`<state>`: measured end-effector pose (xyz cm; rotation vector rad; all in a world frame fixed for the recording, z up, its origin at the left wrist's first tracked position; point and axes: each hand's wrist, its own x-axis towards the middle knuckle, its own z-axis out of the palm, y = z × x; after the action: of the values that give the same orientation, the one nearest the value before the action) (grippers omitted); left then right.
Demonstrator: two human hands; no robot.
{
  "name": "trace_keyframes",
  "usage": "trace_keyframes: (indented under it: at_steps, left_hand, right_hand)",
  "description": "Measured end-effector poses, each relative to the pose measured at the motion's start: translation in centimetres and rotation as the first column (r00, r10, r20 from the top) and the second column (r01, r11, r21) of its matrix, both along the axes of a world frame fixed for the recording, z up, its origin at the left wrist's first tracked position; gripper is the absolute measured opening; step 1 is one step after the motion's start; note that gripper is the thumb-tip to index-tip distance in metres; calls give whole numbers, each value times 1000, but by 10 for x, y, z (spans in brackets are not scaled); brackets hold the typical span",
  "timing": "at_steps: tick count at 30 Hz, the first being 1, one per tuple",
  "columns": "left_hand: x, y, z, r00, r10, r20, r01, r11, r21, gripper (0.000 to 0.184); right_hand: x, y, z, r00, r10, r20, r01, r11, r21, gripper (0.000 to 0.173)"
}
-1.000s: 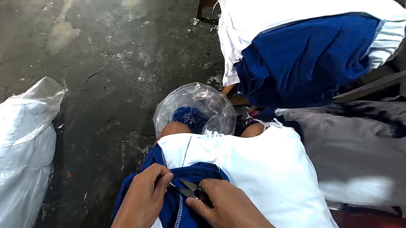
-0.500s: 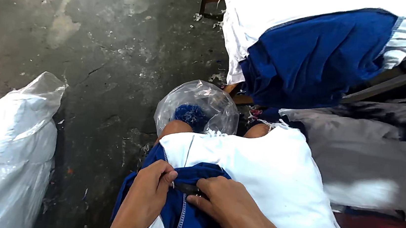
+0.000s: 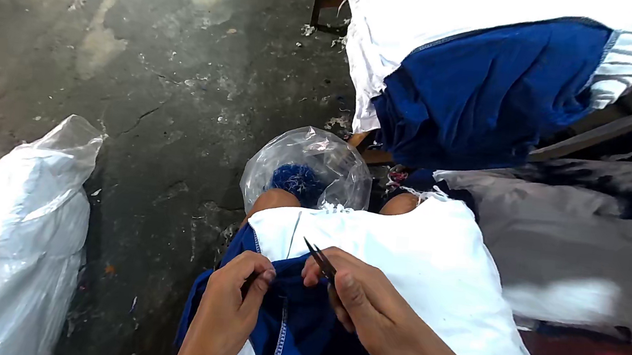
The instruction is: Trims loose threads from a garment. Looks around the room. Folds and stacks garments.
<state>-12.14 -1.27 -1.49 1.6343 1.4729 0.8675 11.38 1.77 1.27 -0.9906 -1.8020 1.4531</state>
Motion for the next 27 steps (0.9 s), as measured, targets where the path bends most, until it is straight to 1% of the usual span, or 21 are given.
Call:
trace_keyframes:
  at_steps: [2,4,5,7,10,11,13,14,16,18,19,21,22,24,27]
  left_hand:
    - [1,0,3,997,-35,-71,30,997,-72,19]
    - [5,0,5,987,-74,-143,64,995,-70,22]
    - [7,-1,4,982,-78,-173,74,997,-25,20]
    - [10,-6,0,975,-62,-214,91,987,131,18]
    - [8,-14,-1,938,-46,-343,177,915,363,24]
    - [7,-17,1,920,-52,-388,221,887,406,23]
    - [4,-26,7,893,-81,-442,288,859,424,21]
    - [3,-29,9,895,-105,-433,300,861,411,20]
    - [0,-35,8,927,-151,-344,280,889,363,16]
    - [-2,-38,4,956,-169,-239,238,922,304,14]
    - [-2,-39,4,963,-170,-211,225,935,274,15]
    - [-1,-38,3,964,-182,-196,226,945,236,27]
    - [-1,-37,1,961,-198,-192,241,943,230,28]
    - [-4,-32,-2,959,-236,-155,267,936,229,21]
    - [-12,-23,-5,960,-280,-22,278,938,208,20]
  right_hand:
    - [-2,0,0,999,-14,41,15,1000,-16,57]
    - [-3,-2,-6,997,-25,77,25,1000,-8,57]
    - [-3,-4,-12,996,-33,86,32,999,16,58]
    - [-3,-7,-19,997,-44,69,40,998,57,59]
    - [0,-9,-20,999,-13,37,8,992,122,60]
    - [2,-11,-20,999,3,51,-10,989,145,57]
    - [3,-17,-23,994,1,111,-24,979,202,46]
    - [3,-20,-26,991,1,131,-32,971,236,38]
    - [4,-23,-31,991,8,133,-45,961,272,25]
    - [4,-27,-33,994,7,107,-36,962,271,20]
    - [4,-28,-32,995,5,97,-31,963,268,20]
    - [4,-29,-31,996,14,84,-36,965,259,21]
    - [4,-29,-31,996,20,84,-41,966,256,22]
    - [5,-31,-34,994,15,105,-42,965,259,24]
    - [9,-37,-37,989,0,145,-35,970,239,27]
